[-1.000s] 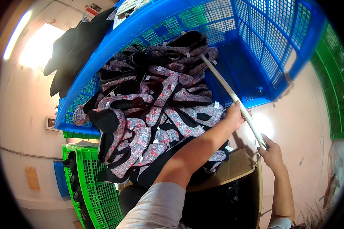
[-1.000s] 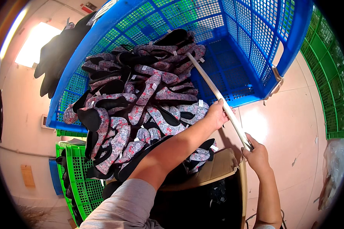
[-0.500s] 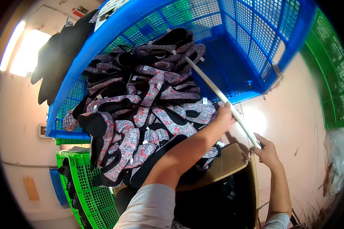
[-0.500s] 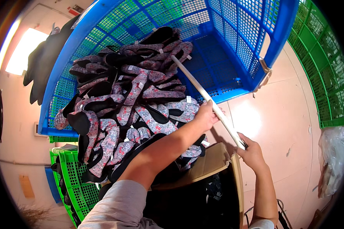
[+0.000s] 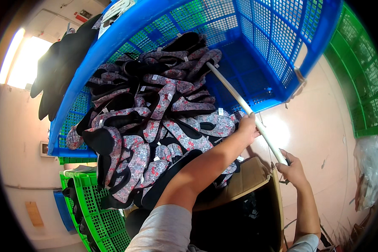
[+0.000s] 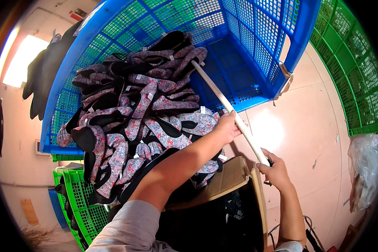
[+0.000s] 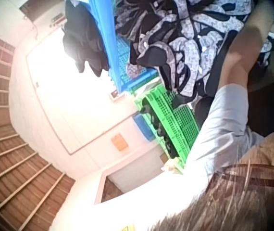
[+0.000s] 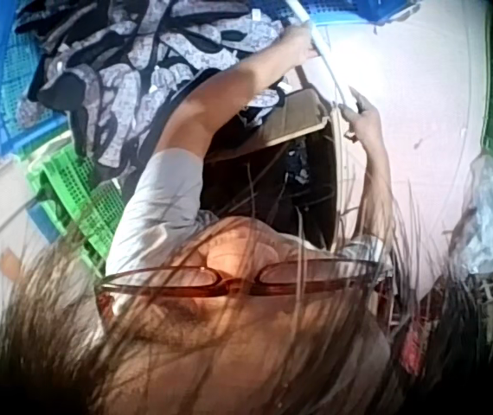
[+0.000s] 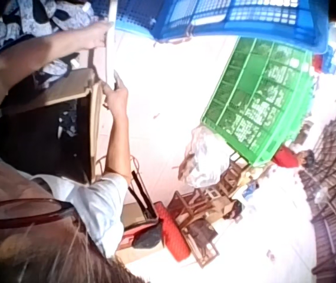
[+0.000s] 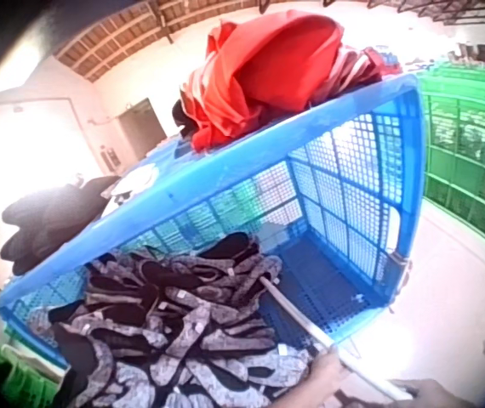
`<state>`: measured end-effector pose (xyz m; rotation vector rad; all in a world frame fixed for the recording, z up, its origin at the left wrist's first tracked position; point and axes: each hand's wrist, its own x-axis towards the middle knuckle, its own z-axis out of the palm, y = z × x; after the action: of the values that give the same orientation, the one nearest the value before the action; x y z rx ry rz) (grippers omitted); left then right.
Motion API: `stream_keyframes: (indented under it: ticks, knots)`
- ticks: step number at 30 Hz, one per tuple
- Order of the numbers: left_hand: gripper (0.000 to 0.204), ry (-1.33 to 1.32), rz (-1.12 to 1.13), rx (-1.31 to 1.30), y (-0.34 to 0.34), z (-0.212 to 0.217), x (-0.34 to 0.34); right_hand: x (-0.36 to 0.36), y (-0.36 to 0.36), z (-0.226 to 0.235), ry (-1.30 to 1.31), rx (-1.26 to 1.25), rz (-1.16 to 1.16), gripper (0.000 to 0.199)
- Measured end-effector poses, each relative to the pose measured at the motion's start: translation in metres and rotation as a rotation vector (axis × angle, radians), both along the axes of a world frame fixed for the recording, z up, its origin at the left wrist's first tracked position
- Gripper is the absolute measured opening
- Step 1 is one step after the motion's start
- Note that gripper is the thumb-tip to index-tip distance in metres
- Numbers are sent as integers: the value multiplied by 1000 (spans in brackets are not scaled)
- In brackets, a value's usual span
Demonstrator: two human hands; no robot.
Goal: The person sits at a workstation and uses scissors to trim excess fabric and threads from the edges of black slippers. They handle the slippers one at a time, picking them from a blue crate, cutting the loose material, and placing the finished items into a green crate. The person also uses a white rod to rearrange the slippers in the blue crate to access more items.
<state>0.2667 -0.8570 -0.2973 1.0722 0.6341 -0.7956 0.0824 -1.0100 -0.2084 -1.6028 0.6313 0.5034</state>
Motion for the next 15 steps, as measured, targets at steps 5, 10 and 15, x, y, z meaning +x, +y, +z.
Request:
stream_keyframes:
  ticks: [5, 10, 15]
  knots:
    - [32, 3, -10, 24, -3, -6, 16, 8, 7, -2, -25, 76, -68, 59]
    - [28, 28, -5, 5, -10, -9, 31, 18, 9, -5, -24, 55, -81, 57]
    - [32, -60, 38, -40, -4, -17, 64, 48, 31, -18, -134, -163, -25, 59]
